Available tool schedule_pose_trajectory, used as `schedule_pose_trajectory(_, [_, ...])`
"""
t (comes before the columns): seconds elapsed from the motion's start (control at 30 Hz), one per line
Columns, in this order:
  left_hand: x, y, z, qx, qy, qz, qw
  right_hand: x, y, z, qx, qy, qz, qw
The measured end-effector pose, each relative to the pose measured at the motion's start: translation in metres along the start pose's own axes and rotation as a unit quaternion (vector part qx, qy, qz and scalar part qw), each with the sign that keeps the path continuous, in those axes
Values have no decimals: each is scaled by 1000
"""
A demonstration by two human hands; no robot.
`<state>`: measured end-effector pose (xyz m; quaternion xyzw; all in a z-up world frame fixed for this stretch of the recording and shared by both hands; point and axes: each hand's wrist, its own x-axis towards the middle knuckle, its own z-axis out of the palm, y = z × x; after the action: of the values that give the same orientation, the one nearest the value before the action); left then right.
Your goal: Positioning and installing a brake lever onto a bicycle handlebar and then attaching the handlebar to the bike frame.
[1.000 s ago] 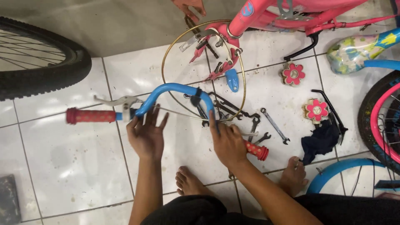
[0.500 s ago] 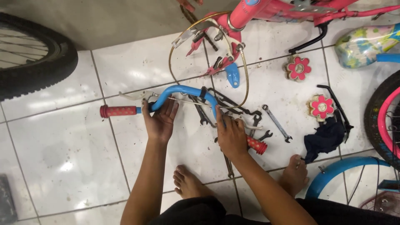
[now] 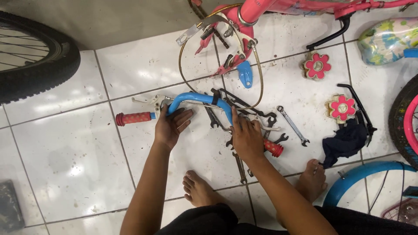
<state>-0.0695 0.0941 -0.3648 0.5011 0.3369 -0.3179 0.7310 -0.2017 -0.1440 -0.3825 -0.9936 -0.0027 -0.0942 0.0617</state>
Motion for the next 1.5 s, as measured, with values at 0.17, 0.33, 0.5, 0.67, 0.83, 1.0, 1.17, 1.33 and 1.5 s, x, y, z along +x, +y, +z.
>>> schedule_pose_trajectory(0.17, [-32,0,24,75,-18,-22,997,2,5,-12,-26,-1,-17,1000])
schedule_pose_trajectory(0.33, [-76,13,53,165,-44,-29,985,-7,23,-11,-48,-8,-84,995])
schedule_pose_trajectory(0.5, [-101,21,70,266,-92,-25,959,3,40,-35,5,-19,-135,991])
schedule_pose_trajectory(0.67, [-136,29,113,524,-201,-33,827,12,84,-87,-47,-112,-210,970])
schedule_pose_trajectory(0.83, [-165,49,174,659,-275,27,700,35,114,-145,-70,-206,-289,932])
schedule_pose_trajectory(1.0, [-188,67,218,727,-286,110,615,63,135,-175,-73,-280,-308,906])
schedule_pose_trajectory(1.17, [-192,78,224,730,-182,157,640,101,141,-177,102,-186,-162,964])
schedule_pose_trajectory(1.33, [-185,82,225,680,-50,213,700,138,136,-175,251,-128,-76,956])
schedule_pose_trajectory(1.5, [-150,70,243,520,30,183,834,165,123,-182,441,-119,-25,889])
